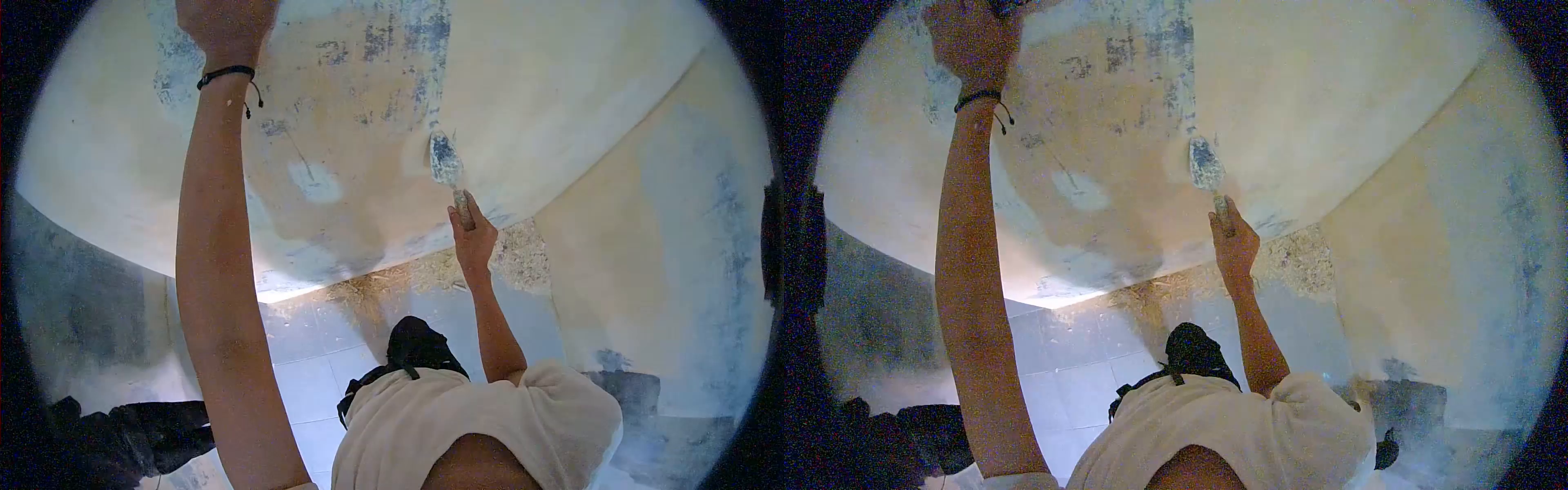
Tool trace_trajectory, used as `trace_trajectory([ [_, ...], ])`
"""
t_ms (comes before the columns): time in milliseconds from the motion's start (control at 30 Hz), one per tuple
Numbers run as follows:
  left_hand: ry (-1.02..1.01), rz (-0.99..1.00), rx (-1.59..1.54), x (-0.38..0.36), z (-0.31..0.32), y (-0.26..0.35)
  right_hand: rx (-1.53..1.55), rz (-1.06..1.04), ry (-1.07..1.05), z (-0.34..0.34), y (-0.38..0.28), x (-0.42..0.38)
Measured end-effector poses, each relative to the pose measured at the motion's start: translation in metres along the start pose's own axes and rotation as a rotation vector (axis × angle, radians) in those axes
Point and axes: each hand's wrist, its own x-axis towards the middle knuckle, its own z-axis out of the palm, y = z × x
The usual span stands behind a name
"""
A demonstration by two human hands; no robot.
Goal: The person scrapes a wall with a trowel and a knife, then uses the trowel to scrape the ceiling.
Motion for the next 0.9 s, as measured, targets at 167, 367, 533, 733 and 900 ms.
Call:
trace_trajectory([
  [167, 0.025, 0.023, 0.047, 0.001, 0.002, 0.0, 0.094, 0.027, 0.051, 0.0, -0.016, 0.006],
  [367, 0.044, 0.015, 0.015, 0.001, 0.002, 0.0, 0.175, -0.012, 0.051, -0.005, -0.018, 0.009],
  [533, 0.0, -0.024, -0.012, 0.001, 0.002, -0.002, 0.074, -0.006, -0.025, -0.008, -0.01, -0.001],
  [733, -0.031, -0.005, -0.016, 0.001, 0.001, -0.003, 0.128, -0.04, -0.003, 0.012, 0.004, -0.009],
  [900, -0.061, 0.035, -0.024, -0.01, 0.017, -0.024, 0.137, -0.105, 0.088, 0.017, -0.02, 0.009],
])
